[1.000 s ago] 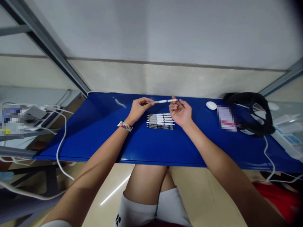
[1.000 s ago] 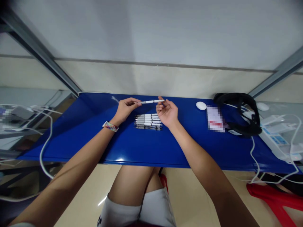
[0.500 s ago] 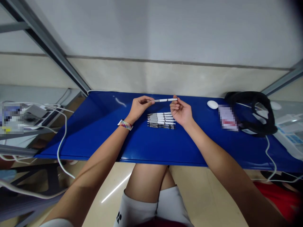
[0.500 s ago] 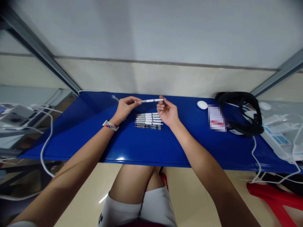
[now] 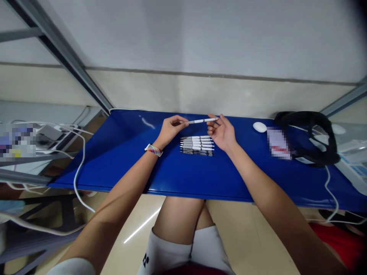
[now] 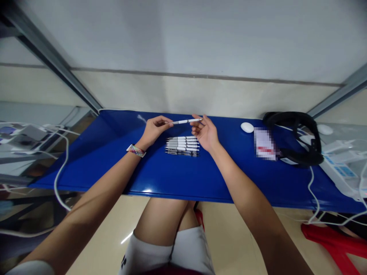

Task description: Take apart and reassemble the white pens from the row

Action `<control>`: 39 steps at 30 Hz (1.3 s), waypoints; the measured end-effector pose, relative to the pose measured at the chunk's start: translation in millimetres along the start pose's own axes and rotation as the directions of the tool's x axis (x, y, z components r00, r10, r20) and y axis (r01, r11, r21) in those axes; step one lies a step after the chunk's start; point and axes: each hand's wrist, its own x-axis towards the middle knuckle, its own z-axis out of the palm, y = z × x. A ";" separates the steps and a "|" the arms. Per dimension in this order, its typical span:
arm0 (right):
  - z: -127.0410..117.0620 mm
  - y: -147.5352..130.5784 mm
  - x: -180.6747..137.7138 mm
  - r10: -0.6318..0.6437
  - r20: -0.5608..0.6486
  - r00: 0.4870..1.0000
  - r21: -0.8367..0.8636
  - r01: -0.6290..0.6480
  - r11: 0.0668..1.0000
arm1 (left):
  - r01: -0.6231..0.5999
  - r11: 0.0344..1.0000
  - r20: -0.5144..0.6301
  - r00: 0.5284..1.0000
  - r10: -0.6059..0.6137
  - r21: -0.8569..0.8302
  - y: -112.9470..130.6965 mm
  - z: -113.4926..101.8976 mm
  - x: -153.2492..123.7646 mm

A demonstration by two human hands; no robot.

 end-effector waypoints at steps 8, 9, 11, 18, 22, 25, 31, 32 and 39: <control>-22.3 -0.3 2.9 -0.295 0.199 0.934 -0.767 0.336 0.546 | -0.157 0.922 0.200 0.976 0.089 0.354 -1.7 -4.5 -5.4; -23.1 0.0 2.7 -0.288 0.230 0.930 -0.783 0.353 0.512 | -0.170 0.910 0.217 0.972 0.091 0.379 -1.9 -4.4 -5.8; -23.0 1.2 2.0 -0.277 0.283 0.918 -0.807 0.384 0.448 | -0.207 0.887 0.269 0.958 0.098 0.413 -2.2 -4.3 -6.1; -33.5 -11.4 -0.9 -0.339 0.274 0.900 -0.926 0.342 0.160 | -0.287 0.869 0.384 0.915 0.124 0.404 -3.6 -5.1 -5.1; -62.0 -44.3 -6.1 -0.562 -0.095 0.822 -0.987 -0.153 -0.057 | -0.300 0.853 0.385 0.914 0.128 0.427 -3.7 -4.0 -5.9; -86.6 -68.4 -11.0 -0.620 -0.340 0.707 -0.887 -0.461 -0.039 | -0.301 0.846 0.381 0.916 0.128 0.439 -4.3 -2.9 -6.3; -118.1 -85.4 -14.7 -0.573 -0.553 0.605 -0.785 -0.608 0.115 | -0.296 0.850 0.390 0.913 0.118 0.436 -9.0 -2.6 -4.8; -118.8 -85.4 -15.0 -0.572 -0.551 0.608 -0.790 -0.601 0.121 | -0.299 0.848 0.392 0.912 0.119 0.438 -10.0 -2.7 -4.5; -81.2 -76.7 -16.9 -0.681 -0.232 0.695 -0.959 -0.279 0.042 | -0.305 0.841 0.393 0.912 0.121 0.448 -11.0 -3.0 -4.7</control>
